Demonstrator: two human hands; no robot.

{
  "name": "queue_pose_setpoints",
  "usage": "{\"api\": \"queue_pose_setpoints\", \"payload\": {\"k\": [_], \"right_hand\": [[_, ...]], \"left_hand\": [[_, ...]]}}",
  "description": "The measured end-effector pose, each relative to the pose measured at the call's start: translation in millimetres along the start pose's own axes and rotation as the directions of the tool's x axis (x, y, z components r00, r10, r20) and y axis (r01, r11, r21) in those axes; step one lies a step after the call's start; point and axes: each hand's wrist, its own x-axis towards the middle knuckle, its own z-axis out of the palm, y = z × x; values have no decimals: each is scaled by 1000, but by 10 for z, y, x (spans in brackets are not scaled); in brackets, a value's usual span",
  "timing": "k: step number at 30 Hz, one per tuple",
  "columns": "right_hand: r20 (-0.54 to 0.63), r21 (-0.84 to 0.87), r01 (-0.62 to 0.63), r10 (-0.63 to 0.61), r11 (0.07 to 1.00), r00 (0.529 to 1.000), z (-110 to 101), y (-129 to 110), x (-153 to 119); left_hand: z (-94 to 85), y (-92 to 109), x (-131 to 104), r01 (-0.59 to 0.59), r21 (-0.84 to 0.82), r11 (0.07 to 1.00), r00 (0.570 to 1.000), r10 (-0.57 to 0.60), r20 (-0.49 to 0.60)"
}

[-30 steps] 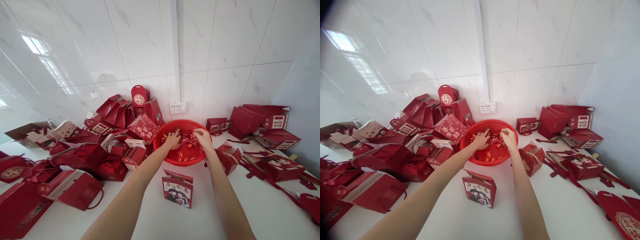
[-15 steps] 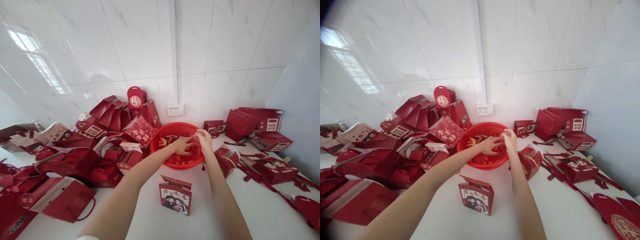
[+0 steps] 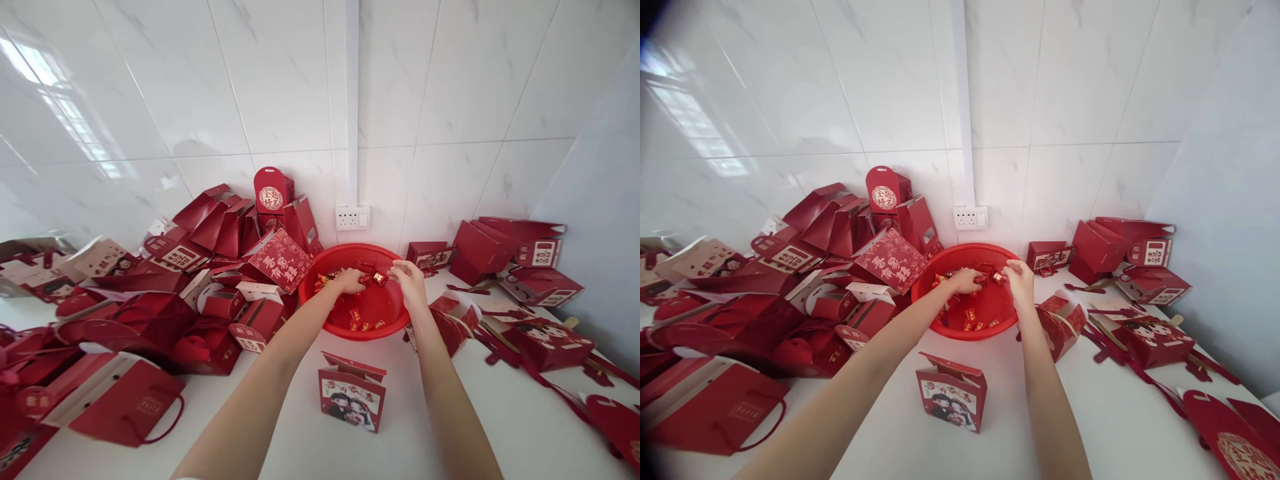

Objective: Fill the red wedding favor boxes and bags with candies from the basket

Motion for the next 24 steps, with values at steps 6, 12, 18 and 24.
{"api": "queue_pose_setpoints", "payload": {"k": [6, 12, 18, 24], "right_hand": [[44, -43, -21, 23, 999, 999, 2, 5, 0], [161, -116, -71, 90, 991, 983, 53, 25, -51], [221, -137, -79, 109, 987, 969, 54, -15, -87], [194, -139, -42, 69, 989, 979, 33, -36, -63]], "left_hand": [[-65, -26, 10, 0, -499, 867, 995, -48, -84], [-129, 81, -34, -66, -815, 576, 996, -6, -86], [-142, 171, -96, -48, -917, 395, 999, 20, -44], [-122, 188, -119, -27, -934, 357, 1000, 17, -23]]}}
